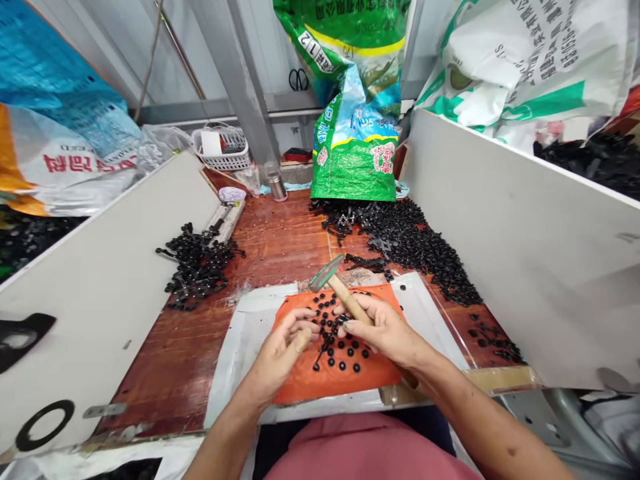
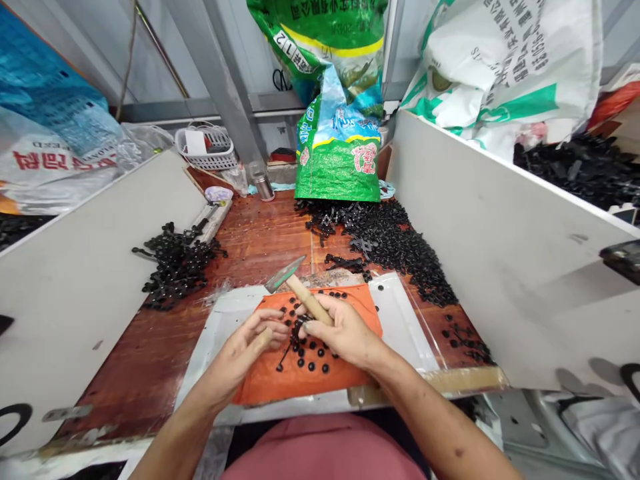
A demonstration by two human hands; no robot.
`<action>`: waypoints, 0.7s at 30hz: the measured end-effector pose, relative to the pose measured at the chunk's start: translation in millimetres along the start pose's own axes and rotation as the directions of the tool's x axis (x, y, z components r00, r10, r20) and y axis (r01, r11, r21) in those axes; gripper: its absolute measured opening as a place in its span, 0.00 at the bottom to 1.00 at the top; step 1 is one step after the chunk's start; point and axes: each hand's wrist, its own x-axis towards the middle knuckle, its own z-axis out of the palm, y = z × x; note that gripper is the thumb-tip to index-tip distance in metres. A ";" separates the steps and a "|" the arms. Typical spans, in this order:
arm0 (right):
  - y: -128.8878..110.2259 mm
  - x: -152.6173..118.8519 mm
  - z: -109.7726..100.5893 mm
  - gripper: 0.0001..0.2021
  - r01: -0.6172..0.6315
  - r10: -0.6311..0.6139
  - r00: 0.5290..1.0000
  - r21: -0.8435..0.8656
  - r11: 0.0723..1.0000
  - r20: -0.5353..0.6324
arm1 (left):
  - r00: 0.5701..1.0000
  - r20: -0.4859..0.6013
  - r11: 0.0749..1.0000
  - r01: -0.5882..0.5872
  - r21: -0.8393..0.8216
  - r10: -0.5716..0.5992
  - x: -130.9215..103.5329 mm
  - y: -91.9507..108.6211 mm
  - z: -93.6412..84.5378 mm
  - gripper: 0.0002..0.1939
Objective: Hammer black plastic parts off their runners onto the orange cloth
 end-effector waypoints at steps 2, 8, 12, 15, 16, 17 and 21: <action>-3.9 -3.1 -0.1 0.15 -0.004 0.002 0.998 0.032 0.999 0.067 | 0.999 0.054 1.000 -0.002 0.029 0.001 -5.2 0.8 -2.2 0.29; -0.1 -6.1 6.4 0.16 0.028 -0.072 0.955 0.155 0.988 0.287 | 0.983 0.172 0.998 -0.063 -0.010 0.064 -20.7 3.7 14.3 0.28; 10.0 -7.7 -0.5 0.18 0.004 -0.064 0.956 0.203 0.979 0.285 | 0.992 0.130 1.000 -0.007 -0.016 0.009 -31.4 -2.4 25.9 0.32; 13.5 -8.0 -2.1 0.18 -0.003 -0.066 0.957 0.239 0.971 0.282 | 0.994 -0.033 0.971 -0.090 0.221 0.100 -35.0 -7.9 28.6 0.28; 13.9 -7.6 -0.9 0.18 -0.004 -0.064 0.962 0.246 0.969 0.267 | 0.981 -0.073 0.934 -0.149 0.324 0.181 -34.7 -9.7 28.7 0.26; 14.1 -6.9 0.7 0.18 -0.003 -0.060 0.968 0.253 0.968 0.244 | 0.959 -0.094 0.886 -0.205 0.415 0.266 -33.6 -11.3 28.9 0.24; 12.0 -4.2 7.1 0.21 -0.005 -0.049 0.983 0.289 0.957 0.177 | 0.876 -0.133 0.754 -0.312 0.578 0.464 -26.8 -15.1 32.0 0.21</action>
